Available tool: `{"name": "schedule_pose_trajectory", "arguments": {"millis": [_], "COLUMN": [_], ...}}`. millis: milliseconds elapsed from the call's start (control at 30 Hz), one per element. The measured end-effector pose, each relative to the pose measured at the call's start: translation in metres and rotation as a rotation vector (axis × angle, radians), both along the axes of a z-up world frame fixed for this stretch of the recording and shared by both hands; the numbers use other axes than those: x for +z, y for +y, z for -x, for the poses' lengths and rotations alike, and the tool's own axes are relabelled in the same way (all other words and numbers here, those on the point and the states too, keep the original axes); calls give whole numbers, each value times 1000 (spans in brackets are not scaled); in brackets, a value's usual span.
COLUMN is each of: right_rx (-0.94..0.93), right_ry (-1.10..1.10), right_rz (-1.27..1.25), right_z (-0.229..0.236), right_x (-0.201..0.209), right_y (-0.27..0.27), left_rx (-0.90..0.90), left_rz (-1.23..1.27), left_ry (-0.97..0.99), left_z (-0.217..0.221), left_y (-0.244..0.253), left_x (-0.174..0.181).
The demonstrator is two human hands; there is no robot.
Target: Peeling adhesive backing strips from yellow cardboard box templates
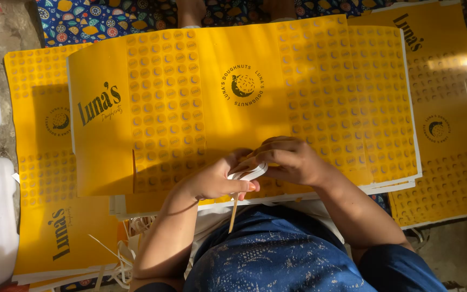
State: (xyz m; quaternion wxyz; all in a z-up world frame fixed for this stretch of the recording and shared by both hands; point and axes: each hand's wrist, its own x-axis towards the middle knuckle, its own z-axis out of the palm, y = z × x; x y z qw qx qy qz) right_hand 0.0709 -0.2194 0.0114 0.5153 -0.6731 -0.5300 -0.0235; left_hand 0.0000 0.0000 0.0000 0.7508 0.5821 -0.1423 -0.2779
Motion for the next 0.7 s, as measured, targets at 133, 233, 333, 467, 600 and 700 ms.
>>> {"name": "schedule_pose_trajectory", "arguments": {"millis": [133, 233, 333, 467, 600, 700], "right_rx": [61, 161, 114, 41, -31, 29], "right_ry": [94, 262, 288, 352, 371, 398], "right_rz": [19, 10, -4, -183, -243, -225], "right_z": [1, -1, 6, 1, -9, -7], "right_x": [21, 23, 8, -19, -43, -34], "right_y": [4, 4, 8, 14, 16, 37], "left_rx": [24, 61, 115, 235, 371, 486], "left_rz": [-287, -343, -429, -496, -432, -429], "left_ry": [-98, -76, -37, -5, 9, -24], "left_z": [-10, -7, 0, 1, 12, 30], "left_y": [0, -1, -3, 0, 10, 29], "left_x": [-18, -13, -6, -13, -9, -7]}}
